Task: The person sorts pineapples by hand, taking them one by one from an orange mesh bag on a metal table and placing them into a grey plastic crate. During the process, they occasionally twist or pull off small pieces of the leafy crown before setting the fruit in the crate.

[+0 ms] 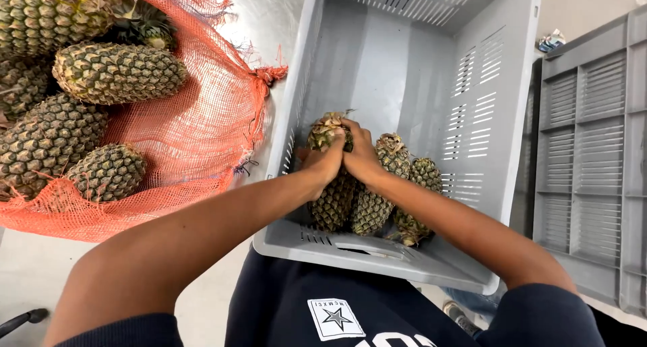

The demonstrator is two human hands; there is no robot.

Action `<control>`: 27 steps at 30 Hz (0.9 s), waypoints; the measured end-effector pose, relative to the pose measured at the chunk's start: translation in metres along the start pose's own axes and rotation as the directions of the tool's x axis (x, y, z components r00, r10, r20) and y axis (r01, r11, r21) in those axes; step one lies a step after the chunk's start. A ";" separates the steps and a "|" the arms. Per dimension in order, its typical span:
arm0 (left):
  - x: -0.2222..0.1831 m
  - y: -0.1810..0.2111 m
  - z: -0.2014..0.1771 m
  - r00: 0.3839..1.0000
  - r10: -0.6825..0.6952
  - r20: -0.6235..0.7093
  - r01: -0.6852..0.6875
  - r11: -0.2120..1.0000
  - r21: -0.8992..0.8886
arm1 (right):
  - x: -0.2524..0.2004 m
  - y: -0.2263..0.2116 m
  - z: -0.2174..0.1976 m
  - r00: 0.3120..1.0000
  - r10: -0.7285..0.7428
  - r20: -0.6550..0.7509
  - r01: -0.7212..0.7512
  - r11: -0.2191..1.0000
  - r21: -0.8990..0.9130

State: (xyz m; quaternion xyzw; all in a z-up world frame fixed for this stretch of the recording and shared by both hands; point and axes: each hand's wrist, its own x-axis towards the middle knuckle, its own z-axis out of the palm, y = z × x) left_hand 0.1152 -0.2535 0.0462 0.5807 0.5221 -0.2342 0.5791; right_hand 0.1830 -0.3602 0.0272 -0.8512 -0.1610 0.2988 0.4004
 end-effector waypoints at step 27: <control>0.155 -0.082 -0.302 0.881 0.268 -0.390 -0.433 0.125 -0.893 | 0.144 -0.239 0.128 0.712 -0.594 0.374 0.596 0.793 0.126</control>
